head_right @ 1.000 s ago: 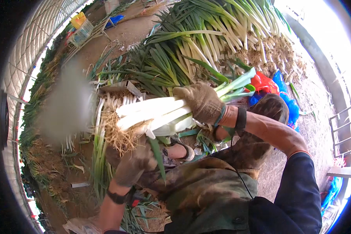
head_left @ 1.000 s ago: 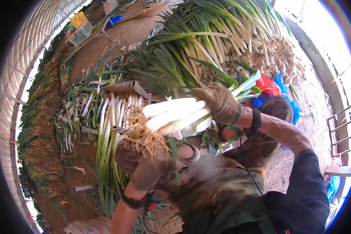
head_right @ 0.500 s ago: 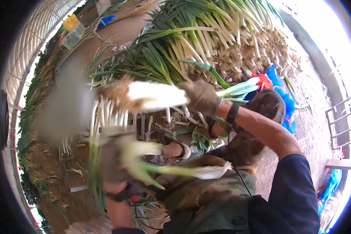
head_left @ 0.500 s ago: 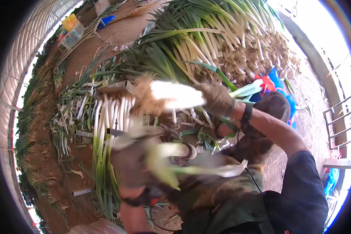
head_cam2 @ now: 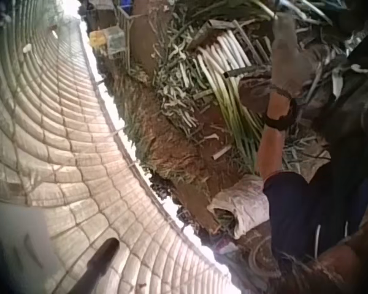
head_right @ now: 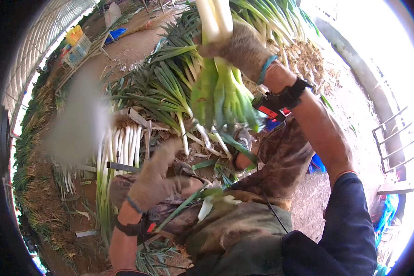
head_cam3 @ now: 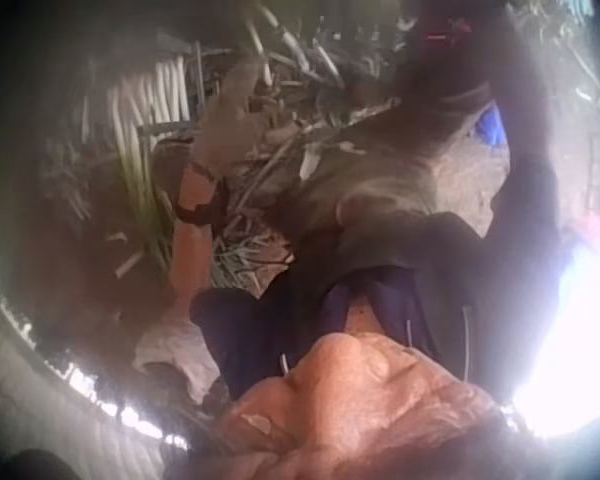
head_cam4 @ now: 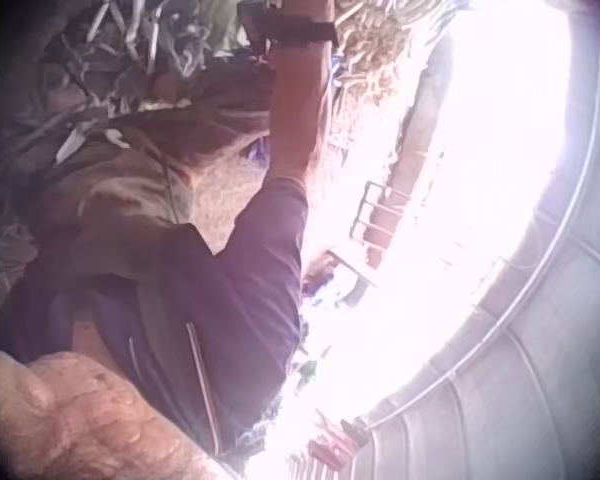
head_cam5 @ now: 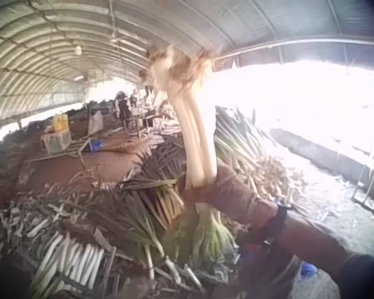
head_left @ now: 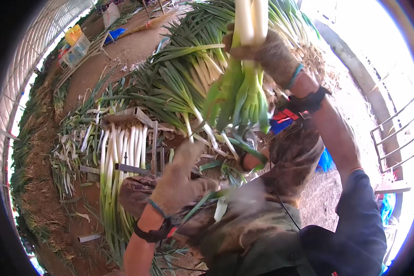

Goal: The recorder is sorting, cleaning, and placing harvested leeks into a metal aligning frame in an agricultural processing shed.

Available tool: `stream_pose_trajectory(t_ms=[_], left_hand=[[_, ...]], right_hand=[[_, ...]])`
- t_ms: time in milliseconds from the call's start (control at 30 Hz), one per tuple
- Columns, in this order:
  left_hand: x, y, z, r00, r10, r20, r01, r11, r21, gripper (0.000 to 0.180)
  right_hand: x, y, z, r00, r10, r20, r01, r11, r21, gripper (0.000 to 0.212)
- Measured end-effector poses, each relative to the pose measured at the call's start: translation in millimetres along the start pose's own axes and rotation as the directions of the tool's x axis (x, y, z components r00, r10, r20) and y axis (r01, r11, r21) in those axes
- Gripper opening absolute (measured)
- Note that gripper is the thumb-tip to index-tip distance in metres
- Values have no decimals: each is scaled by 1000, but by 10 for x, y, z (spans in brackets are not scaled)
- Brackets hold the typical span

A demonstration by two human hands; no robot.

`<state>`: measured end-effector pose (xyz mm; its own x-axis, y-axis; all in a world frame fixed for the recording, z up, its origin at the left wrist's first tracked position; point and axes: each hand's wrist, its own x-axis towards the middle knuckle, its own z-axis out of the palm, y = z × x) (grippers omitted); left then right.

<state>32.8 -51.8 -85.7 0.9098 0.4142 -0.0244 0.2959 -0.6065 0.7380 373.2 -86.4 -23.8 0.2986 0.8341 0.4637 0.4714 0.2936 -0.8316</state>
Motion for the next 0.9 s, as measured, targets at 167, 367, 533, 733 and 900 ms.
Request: stream_pose_trajectory(t_ms=[167, 367, 533, 733, 900], left_hand=[[497, 413, -283, 951, -49, -306, -121, 851, -511, 83], [622, -164, 100, 906, -7, -423, 142, 947, 288, 65], [339, -1222, 295, 894, -265, -361, 337, 929, 155, 18], [340, -1346, 112, 850, -432, -302, 510, 821, 259, 48], [729, -210, 151, 787, 245, -567, -232, 968, 97, 37]], right_hand=[[39, -466, -142, 993, -38, 111, -14, 900, 436, 61], [-174, -711, -42, 983, 4, 184, -96, 863, 497, 64], [-265, -682, -199, 989, 42, 144, -107, 867, 486, 67], [-332, -644, -594, 994, 29, 107, -78, 869, 488, 76], [-394, -631, -398, 986, 83, 144, -145, 851, 505, 80]])
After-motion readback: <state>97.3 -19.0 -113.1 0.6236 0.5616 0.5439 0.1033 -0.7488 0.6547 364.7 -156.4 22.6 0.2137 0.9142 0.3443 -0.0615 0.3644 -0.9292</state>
